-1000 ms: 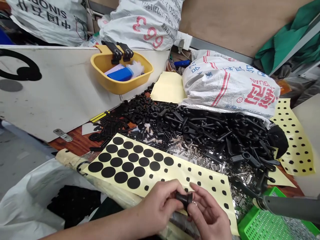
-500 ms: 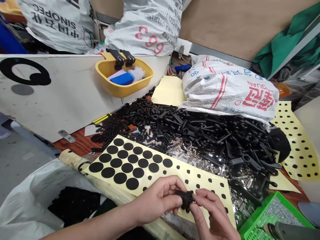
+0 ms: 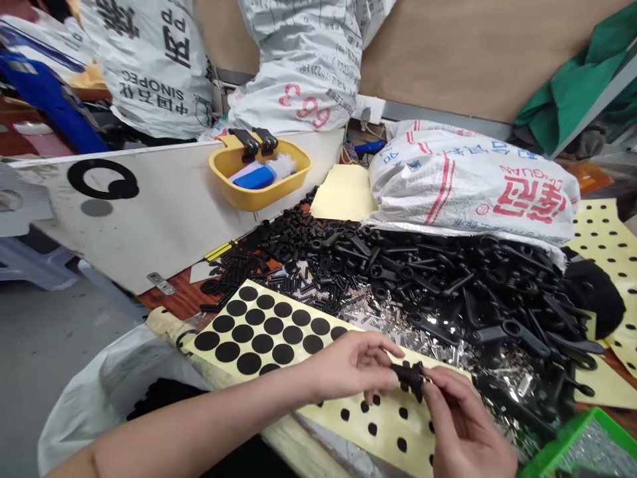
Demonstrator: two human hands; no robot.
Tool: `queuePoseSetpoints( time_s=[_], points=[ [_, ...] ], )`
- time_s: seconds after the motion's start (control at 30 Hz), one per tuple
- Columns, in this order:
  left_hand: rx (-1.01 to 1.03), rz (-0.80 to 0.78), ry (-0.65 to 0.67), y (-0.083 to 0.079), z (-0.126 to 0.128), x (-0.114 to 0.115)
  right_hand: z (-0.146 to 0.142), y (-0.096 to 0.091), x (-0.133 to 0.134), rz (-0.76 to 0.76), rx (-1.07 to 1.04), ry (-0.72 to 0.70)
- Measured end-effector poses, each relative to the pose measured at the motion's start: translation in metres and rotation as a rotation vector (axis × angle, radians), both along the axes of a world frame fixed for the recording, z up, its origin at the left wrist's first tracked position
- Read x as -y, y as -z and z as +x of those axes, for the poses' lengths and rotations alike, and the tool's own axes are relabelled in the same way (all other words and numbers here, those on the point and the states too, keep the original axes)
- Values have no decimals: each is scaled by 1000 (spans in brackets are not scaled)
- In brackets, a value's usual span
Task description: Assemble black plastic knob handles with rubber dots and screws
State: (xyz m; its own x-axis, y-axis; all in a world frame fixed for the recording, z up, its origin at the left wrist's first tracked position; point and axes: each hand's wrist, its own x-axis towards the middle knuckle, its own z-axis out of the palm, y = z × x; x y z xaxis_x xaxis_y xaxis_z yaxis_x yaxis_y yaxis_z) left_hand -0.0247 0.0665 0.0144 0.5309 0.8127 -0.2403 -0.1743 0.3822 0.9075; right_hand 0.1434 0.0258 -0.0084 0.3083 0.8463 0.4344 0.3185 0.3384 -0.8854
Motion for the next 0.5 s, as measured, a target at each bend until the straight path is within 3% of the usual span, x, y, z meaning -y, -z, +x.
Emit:
queuePoseSetpoints(
  time_s=[0.2,0.5],
  points=[
    [127,-77,-38,3,11,4,-5,-1,4,64,136,-43],
    [168,-102,-139,16,16,13,1,6,8,0,54,-80]
  ],
)
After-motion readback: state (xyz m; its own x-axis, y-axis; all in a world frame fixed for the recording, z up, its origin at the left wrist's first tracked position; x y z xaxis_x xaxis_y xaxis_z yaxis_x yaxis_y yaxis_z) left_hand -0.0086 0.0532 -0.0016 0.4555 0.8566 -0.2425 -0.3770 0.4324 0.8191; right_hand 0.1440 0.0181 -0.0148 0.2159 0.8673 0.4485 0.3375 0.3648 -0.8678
